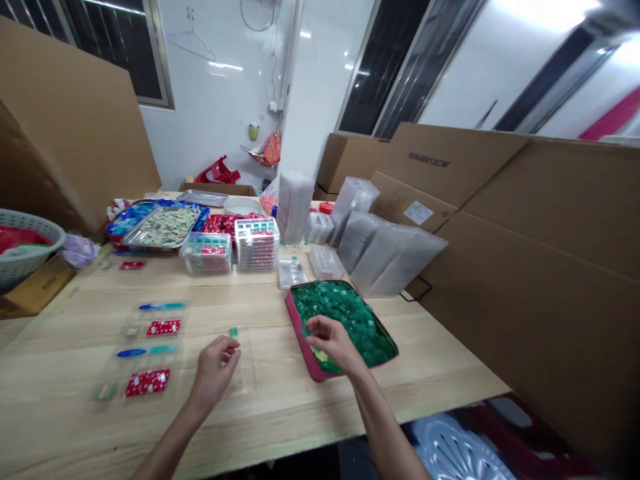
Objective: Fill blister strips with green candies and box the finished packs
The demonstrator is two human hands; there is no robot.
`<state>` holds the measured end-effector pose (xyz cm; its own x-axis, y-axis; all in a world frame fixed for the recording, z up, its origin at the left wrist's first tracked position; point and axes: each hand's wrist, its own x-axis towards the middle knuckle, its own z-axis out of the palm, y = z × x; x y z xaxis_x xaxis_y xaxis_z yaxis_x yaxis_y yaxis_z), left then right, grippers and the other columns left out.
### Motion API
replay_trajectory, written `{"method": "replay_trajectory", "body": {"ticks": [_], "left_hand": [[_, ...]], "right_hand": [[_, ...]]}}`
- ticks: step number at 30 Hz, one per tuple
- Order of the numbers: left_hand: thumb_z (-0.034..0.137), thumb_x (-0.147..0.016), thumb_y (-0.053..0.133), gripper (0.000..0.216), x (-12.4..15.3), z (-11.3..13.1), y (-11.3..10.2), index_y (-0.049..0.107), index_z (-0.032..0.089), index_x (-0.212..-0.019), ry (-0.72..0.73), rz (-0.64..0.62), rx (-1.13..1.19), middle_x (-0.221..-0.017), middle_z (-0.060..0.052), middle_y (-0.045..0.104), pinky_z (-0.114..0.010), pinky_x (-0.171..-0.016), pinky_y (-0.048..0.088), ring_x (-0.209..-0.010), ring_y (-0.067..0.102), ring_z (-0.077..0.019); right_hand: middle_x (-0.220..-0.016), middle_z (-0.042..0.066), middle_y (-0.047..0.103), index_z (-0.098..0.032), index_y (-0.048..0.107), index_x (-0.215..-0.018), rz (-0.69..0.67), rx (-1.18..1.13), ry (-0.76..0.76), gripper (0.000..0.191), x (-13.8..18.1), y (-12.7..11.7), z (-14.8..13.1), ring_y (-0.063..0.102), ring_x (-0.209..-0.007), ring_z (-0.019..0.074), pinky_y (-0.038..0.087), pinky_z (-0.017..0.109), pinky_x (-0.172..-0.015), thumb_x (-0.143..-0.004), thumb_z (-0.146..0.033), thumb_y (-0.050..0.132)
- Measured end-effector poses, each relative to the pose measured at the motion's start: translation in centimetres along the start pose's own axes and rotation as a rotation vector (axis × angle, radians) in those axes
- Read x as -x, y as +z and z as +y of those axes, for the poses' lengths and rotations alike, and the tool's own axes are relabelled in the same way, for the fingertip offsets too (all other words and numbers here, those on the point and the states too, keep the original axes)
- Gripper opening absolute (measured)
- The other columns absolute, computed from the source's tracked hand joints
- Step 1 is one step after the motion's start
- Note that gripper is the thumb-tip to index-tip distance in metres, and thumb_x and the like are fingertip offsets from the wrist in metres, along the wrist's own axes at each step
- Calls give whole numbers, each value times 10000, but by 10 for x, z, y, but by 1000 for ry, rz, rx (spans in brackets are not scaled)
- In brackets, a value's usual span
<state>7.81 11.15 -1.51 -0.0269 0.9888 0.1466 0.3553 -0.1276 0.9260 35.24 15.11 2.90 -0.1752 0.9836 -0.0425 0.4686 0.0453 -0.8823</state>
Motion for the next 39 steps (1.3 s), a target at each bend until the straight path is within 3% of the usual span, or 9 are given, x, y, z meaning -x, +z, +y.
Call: {"method": "replay_trajectory", "body": {"ticks": [3, 6, 11, 16, 25, 39], "left_hand": [[227, -742, 509, 136, 0, 5, 7, 626, 161, -719, -27, -30, 23, -697, -25, 635, -242, -577, 508, -635, 622, -148], [175, -739, 489, 143, 1, -3, 3, 630, 154, -743, -70, 32, -63, -718, -33, 643, -244, -597, 501, -653, 622, -147], [102, -718, 479, 169, 13, -29, -14, 635, 145, -766, -129, 106, -181, -770, -58, 652, -265, -616, 484, -676, 613, -160], [66, -706, 492, 183, 20, -39, -10, 633, 160, -777, -99, 75, -225, -797, -55, 660, -283, -694, 479, -738, 612, -170], [47, -699, 466, 194, 23, -40, -6, 606, 168, -756, -78, 49, -258, -801, -53, 643, -284, -700, 470, -744, 600, -173], [66, -699, 457, 174, 26, -38, -7, 583, 173, -750, -40, 45, -287, -803, -65, 625, -301, -705, 455, -783, 582, -196]], "right_hand": [[-698, -9, 618, -165, 601, -837, -98, -323, 5, 277, -1, 28, -9, 575, -642, 126, 446, 239, -617, -619, -273, 734], [-677, -8, 611, -157, 608, -796, -150, -324, 7, 235, -9, 63, -8, 571, -623, 121, 442, 236, -604, -620, -259, 729], [-672, 3, 613, -146, 600, -805, -194, 78, -121, 105, -30, 114, -6, 587, -646, 131, 452, 220, -594, -710, -187, 612], [-666, 6, 608, -158, 597, -763, -203, 364, -213, 50, -42, 142, -19, 559, -641, 132, 390, 215, -603, -739, -126, 566], [-832, 54, 627, -172, 597, -782, -319, 715, -347, 71, -49, 153, -37, 570, -734, 159, 328, 232, -625, -771, -126, 546], [-801, 51, 637, -157, 632, -804, -346, 772, -415, 194, -51, 150, -38, 579, -728, 139, 360, 215, -654, -855, -109, 451]]}}
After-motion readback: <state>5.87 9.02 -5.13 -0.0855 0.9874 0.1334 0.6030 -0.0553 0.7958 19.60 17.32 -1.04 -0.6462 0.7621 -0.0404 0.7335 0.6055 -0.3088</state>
